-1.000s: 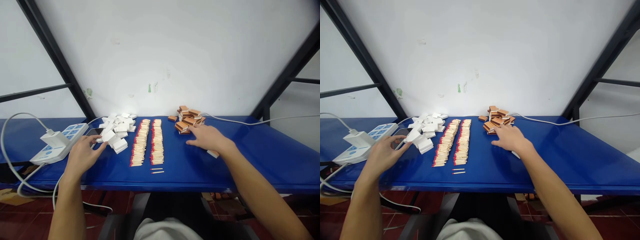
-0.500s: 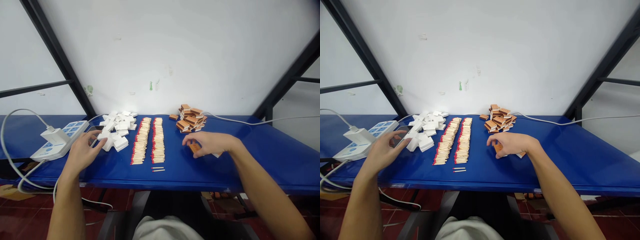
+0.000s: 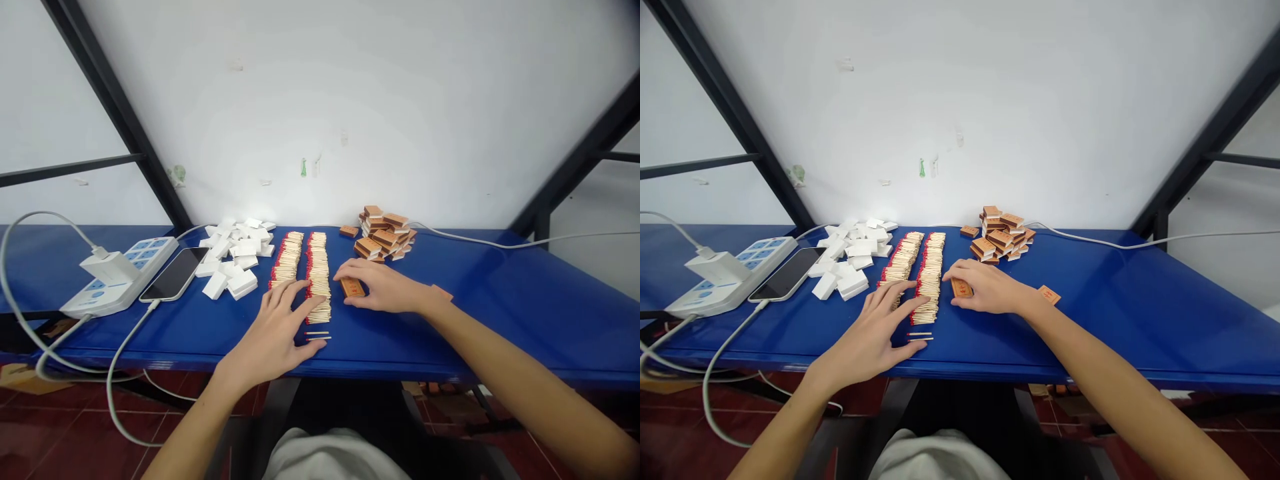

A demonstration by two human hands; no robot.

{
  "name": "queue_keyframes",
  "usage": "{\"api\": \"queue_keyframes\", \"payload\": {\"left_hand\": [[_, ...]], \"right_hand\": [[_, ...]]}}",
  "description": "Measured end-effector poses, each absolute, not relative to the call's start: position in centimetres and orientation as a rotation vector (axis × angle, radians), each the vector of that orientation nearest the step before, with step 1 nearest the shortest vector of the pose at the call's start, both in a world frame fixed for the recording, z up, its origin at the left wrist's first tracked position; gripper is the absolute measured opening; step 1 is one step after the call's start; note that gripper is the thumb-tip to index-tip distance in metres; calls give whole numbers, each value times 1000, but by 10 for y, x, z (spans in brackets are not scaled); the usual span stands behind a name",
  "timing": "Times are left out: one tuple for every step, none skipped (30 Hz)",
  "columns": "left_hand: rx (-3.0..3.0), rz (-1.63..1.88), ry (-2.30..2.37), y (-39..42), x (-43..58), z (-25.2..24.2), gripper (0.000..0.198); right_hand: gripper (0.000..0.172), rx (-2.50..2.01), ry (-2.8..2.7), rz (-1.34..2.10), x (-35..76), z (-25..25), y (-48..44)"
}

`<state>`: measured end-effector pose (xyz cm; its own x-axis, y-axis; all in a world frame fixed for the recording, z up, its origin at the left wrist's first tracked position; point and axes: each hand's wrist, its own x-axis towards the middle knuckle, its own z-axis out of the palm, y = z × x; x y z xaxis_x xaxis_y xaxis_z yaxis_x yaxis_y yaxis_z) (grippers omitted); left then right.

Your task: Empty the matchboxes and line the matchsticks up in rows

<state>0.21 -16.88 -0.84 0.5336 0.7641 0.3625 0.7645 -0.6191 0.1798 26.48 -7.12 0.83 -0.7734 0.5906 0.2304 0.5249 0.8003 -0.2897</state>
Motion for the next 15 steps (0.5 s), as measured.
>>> {"api": "queue_keyframes", "payload": {"left_hand": [[-2713,-684,-1379,-167,5,-11,57],[-2668,-722,-1387,-164,6,-14,57],[-2626,-755,-1391,-162,6,-15,58],[-2590,-782,-1389,-160,5,-17,60],[-2561,-805,-1386,-158,3,-17,61],[-2544,-819,-1380,-156,2,-18,62],[-2535,-828,-1376,-154,2,-19,64],[-2528,-835,-1374,-153,1,-19,65],[-2521,-839,-1377,-152,1,-19,66],[-2513,-840,-1385,-151,1,-20,67],[-2506,-834,-1397,-150,1,-20,68],[-2502,-825,-1409,-149,1,-20,70],[-2498,-813,-1420,-148,2,-19,72],[-2495,-801,-1425,-146,2,-19,73],[-2489,-790,-1426,-145,2,-18,75]], "right_hand": [[43,-898,-2682,252,265,7,-71],[45,-954,-2672,200,264,6,-71],[46,-1018,-2656,157,264,6,-72],[46,-1084,-2641,135,263,6,-72],[44,-1146,-2633,135,262,6,-72],[43,-1198,-2634,152,262,6,-73],[40,-1237,-2640,181,260,6,-73],[37,-1263,-2646,214,259,5,-73],[33,-1280,-2647,246,258,5,-73],[28,-1287,-2645,271,256,5,-74],[23,-1283,-2642,288,255,5,-74],[19,-1269,-2638,295,253,6,-75],[15,-1249,-2632,291,252,6,-75],[12,-1224,-2620,278,250,6,-76],[10,-1195,-2601,269,249,7,-77]]}}
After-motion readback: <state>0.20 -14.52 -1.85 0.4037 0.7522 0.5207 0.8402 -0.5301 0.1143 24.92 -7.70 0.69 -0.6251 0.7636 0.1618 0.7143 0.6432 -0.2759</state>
